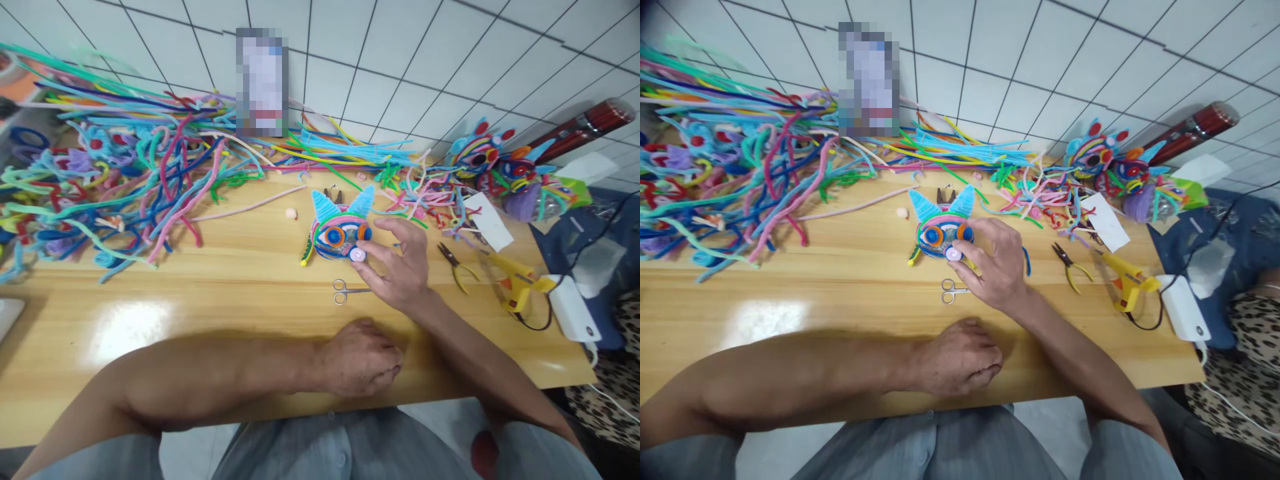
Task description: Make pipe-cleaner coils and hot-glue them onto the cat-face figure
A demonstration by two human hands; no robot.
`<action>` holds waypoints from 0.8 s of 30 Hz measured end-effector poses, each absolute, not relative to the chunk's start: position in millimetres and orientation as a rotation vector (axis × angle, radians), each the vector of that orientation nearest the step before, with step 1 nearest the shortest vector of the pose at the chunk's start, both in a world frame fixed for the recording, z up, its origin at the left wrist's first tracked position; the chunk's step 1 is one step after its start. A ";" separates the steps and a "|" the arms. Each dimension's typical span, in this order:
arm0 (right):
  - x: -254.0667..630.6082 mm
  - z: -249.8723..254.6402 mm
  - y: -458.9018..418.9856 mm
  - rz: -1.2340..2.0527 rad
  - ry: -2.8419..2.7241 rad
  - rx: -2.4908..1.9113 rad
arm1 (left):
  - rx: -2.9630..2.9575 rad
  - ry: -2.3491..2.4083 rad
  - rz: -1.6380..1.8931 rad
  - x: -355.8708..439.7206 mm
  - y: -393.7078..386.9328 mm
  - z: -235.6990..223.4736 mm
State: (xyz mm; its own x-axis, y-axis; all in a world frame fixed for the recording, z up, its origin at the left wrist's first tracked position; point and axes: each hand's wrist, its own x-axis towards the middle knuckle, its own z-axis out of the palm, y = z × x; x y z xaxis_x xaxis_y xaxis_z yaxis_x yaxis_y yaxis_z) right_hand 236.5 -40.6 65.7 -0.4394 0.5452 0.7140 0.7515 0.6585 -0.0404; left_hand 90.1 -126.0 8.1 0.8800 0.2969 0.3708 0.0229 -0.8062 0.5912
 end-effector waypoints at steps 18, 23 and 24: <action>228.2 64.1 -34.0 -0.260 -2.138 -1.120 | 2.445 0.237 0.595 91.0 -125.4 6.0; 227.9 64.1 -36.1 -0.232 -2.123 -1.097 | 2.436 0.240 0.600 90.9 -125.5 6.4; 227.7 64.1 -36.2 -0.239 -2.122 -1.100 | 2.435 0.239 0.600 90.9 -125.4 6.5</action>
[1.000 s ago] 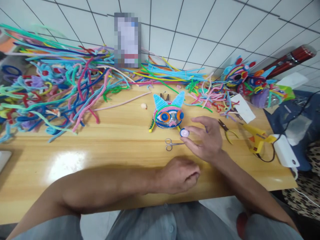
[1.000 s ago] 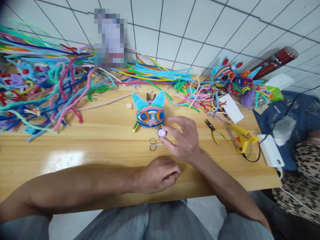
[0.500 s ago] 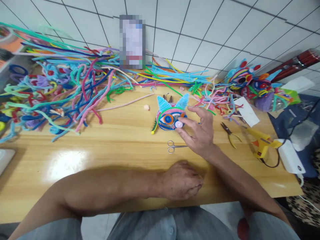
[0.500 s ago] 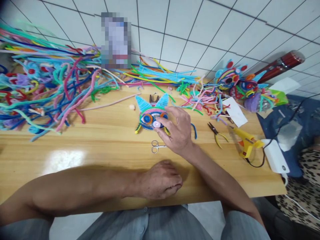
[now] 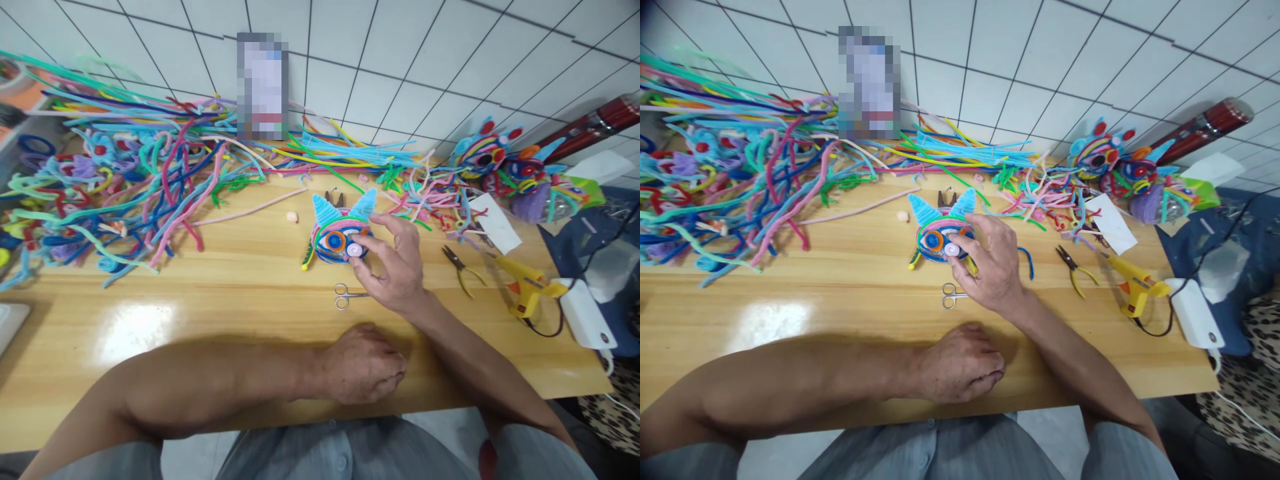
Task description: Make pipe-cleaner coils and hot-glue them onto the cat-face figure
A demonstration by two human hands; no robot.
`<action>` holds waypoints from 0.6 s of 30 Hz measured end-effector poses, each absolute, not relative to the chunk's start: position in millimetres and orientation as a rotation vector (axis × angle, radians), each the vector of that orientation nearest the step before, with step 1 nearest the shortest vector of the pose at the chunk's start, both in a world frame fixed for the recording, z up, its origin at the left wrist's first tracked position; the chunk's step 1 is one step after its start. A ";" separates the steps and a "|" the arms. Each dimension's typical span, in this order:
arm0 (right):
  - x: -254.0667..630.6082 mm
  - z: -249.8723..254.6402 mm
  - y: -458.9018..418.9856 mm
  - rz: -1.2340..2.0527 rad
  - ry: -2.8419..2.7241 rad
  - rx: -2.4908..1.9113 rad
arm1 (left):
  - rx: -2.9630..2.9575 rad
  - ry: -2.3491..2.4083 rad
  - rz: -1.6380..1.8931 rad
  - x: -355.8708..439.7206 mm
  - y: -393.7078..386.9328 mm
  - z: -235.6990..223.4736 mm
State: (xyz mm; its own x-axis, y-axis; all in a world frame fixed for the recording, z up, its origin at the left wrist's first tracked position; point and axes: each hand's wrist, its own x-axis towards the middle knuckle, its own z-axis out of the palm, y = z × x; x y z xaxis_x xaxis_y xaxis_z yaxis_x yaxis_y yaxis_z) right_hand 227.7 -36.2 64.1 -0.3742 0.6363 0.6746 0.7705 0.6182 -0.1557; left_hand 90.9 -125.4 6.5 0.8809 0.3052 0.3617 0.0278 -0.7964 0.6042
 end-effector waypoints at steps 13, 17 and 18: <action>232.5 68.6 -34.3 -0.251 -2.153 -1.089 | 2.418 0.230 0.605 91.2 -124.5 7.4; 230.7 68.5 -33.3 -0.243 -2.156 -1.059 | 2.429 0.236 0.608 91.2 -124.4 7.3; 230.4 68.6 -33.4 -0.243 -2.153 -1.045 | 2.431 0.237 0.602 91.0 -124.4 7.5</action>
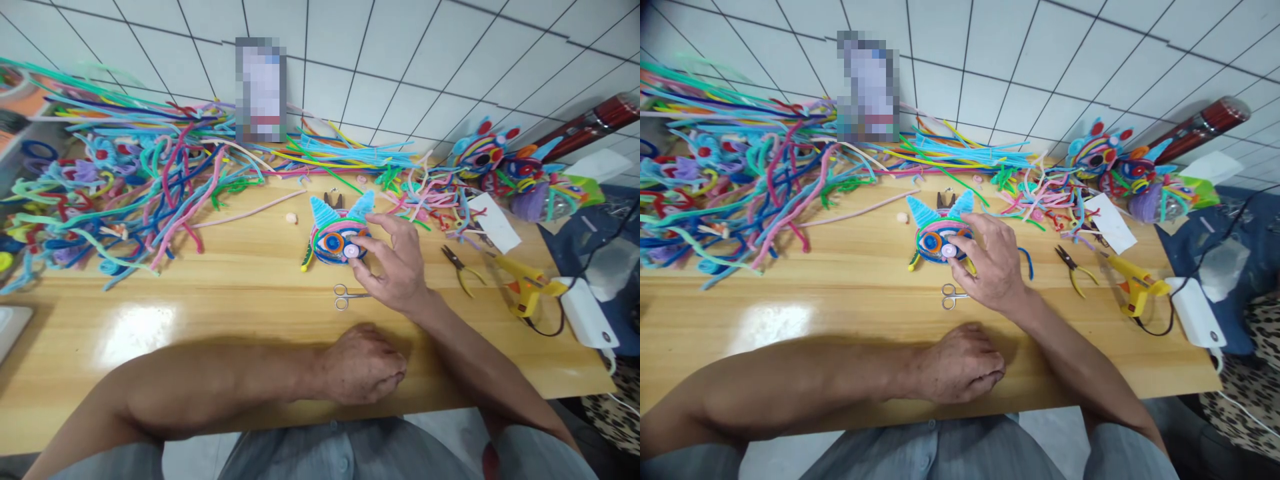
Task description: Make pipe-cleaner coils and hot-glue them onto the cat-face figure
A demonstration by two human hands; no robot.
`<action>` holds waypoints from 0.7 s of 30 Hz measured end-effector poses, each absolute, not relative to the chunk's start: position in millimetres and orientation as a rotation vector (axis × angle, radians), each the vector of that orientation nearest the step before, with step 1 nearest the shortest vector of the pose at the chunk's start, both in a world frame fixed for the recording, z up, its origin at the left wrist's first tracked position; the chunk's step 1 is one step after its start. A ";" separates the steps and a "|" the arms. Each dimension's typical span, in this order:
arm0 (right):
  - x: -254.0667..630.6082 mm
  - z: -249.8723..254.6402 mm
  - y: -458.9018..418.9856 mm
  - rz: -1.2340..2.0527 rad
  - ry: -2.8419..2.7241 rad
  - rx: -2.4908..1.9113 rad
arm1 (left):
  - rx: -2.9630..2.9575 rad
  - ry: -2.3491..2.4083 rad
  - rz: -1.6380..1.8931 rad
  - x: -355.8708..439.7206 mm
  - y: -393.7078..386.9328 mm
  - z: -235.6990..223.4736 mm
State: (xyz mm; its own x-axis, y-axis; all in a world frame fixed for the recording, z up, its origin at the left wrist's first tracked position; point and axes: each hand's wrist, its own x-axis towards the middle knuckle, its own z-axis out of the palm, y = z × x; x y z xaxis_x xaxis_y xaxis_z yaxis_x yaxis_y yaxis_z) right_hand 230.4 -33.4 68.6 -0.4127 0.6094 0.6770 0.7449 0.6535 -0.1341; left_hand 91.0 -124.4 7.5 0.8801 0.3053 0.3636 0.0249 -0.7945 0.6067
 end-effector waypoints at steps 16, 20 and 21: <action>233.5 59.0 -34.6 -0.308 -2.178 -1.023 | 2.413 0.242 0.587 90.2 -124.6 7.1; 234.4 57.7 -35.1 -0.307 -2.182 -1.046 | 2.406 0.241 0.607 90.9 -125.4 5.4; 234.4 57.9 -35.1 -0.303 -2.178 -1.039 | 2.407 0.242 0.609 90.9 -125.4 5.4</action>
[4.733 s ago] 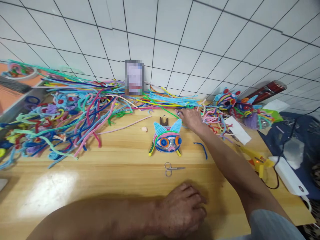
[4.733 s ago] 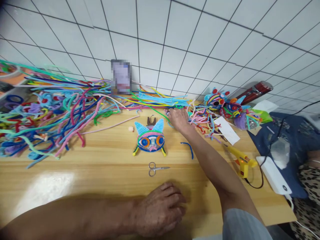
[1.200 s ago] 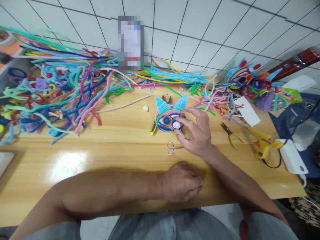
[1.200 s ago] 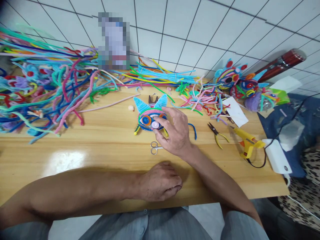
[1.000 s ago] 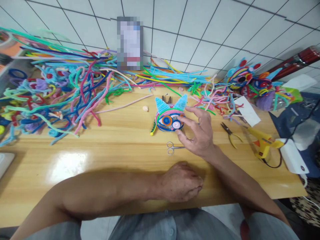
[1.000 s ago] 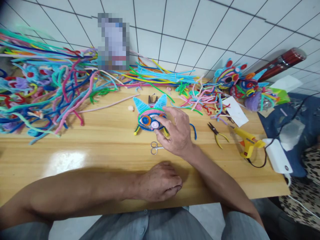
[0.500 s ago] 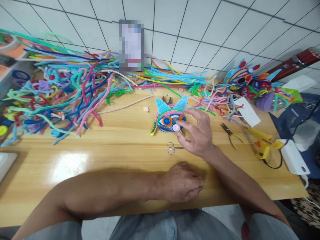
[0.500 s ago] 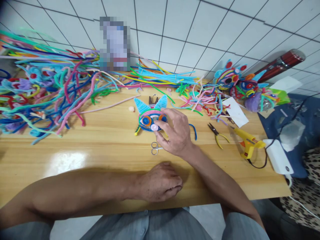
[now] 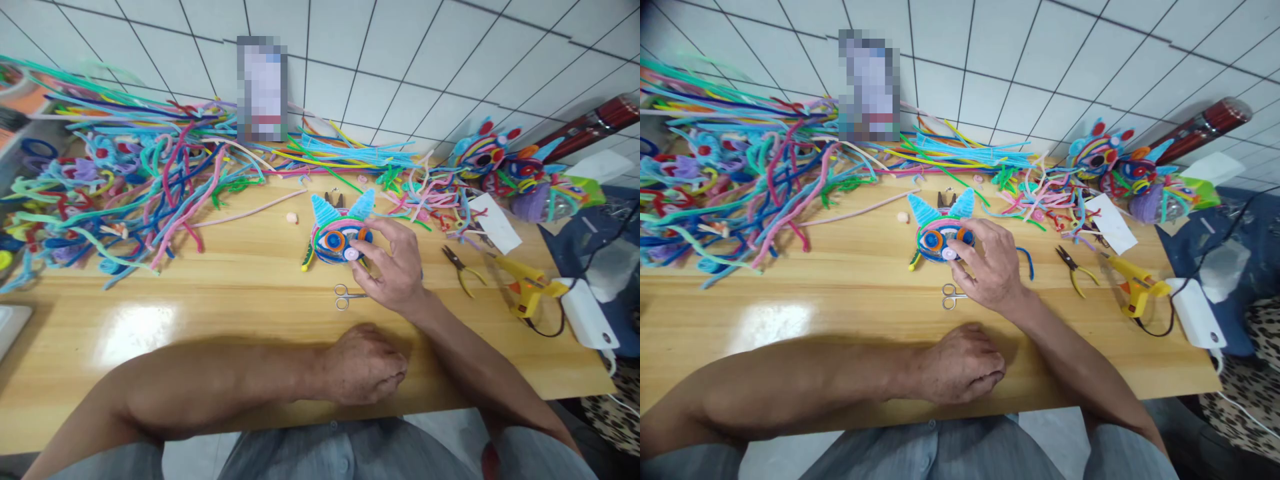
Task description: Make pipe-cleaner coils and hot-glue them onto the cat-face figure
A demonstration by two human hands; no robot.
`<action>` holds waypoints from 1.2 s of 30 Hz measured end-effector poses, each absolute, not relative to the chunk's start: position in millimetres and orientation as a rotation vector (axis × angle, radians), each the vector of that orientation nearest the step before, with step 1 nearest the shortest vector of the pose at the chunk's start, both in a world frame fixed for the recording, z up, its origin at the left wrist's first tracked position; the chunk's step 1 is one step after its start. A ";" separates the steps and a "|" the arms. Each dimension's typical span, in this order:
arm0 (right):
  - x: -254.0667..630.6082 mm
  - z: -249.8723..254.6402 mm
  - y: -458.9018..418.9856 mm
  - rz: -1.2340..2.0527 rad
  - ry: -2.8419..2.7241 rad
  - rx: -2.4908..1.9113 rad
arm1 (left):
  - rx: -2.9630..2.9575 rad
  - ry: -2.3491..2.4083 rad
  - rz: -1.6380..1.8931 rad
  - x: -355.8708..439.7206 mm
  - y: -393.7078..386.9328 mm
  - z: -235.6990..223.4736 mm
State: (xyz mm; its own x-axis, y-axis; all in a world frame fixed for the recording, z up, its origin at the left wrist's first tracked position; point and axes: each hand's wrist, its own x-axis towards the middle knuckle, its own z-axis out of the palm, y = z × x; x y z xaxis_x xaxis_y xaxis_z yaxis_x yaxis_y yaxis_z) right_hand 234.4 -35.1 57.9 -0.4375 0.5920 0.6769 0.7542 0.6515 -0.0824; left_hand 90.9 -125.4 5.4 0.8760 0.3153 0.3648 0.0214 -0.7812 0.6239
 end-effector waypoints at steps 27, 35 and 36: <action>236.7 79.2 -42.1 -0.241 -2.065 -1.052 | 2.447 0.227 0.597 90.8 -124.2 6.5; 279.3 63.6 -46.9 -0.054 -1.891 -1.298 | 2.492 0.227 0.591 90.7 -123.0 8.6; 284.8 56.0 -46.1 -0.039 -1.859 -1.335 | 2.496 0.229 0.597 90.9 -122.9 8.4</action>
